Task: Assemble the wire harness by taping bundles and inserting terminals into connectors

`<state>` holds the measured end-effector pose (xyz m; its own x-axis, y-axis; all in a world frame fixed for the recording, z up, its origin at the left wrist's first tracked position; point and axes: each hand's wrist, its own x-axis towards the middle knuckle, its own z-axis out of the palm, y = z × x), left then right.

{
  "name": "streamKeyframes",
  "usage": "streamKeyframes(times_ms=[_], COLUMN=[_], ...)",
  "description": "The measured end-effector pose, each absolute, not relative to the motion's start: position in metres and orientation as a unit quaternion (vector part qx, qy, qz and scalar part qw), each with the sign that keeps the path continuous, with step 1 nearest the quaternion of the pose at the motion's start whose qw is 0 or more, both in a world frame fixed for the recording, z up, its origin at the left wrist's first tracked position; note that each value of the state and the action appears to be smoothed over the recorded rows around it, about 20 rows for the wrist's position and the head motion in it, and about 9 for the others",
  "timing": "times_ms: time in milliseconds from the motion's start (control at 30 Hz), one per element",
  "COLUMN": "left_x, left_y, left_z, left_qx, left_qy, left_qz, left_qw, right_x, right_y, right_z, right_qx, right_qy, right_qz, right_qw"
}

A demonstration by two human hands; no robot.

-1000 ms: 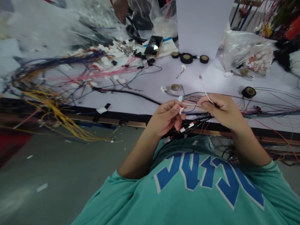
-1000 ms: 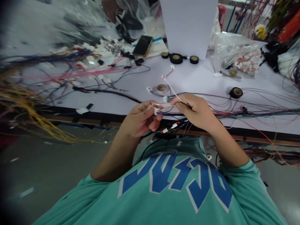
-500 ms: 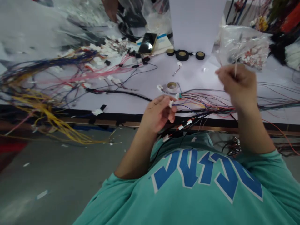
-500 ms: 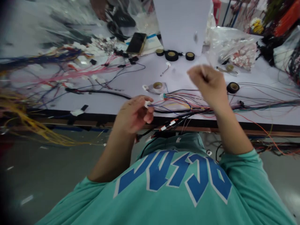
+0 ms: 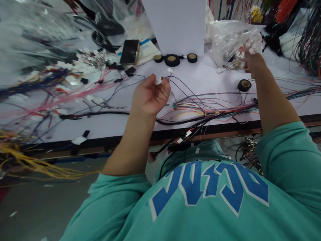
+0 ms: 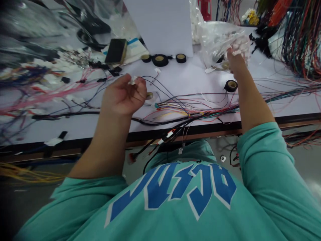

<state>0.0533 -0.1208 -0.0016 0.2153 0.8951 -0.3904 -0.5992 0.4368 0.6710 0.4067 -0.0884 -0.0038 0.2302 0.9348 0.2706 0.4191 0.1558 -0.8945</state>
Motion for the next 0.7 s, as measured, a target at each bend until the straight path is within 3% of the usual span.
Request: streamKeyframes(times_ms=[200, 367, 500, 600, 700], left_x=[0.081, 0.099, 0.097, 0.077, 0.051], left_y=[-0.118, -0.141, -0.16, -0.156, -0.135], left_z=[0.011, 0.038, 0.047, 0.025, -0.015], left_qx=[0.26, 0.399, 0.521, 0.601, 0.736], left_qy=[0.38, 0.361, 0.311, 0.302, 0.394], left_qz=[0.474, 0.377, 0.324, 0.377, 0.349], left_qw=[0.751, 0.754, 0.726, 0.637, 0.425], right_x=[0.376, 0.29, 0.263, 0.269, 0.28], right_y=[-0.123, -0.169, -0.194, -0.209, -0.224], right_z=[-0.03, -0.022, -0.011, -0.012, -0.018], right_qx=[-0.639, -0.419, -0.341, -0.378, -0.422], right_qy=[-0.572, -0.664, -0.686, -0.664, -0.627], right_qz=[0.182, 0.441, 0.52, 0.501, 0.483], right_qw=[0.48, 0.434, 0.379, 0.406, 0.442])
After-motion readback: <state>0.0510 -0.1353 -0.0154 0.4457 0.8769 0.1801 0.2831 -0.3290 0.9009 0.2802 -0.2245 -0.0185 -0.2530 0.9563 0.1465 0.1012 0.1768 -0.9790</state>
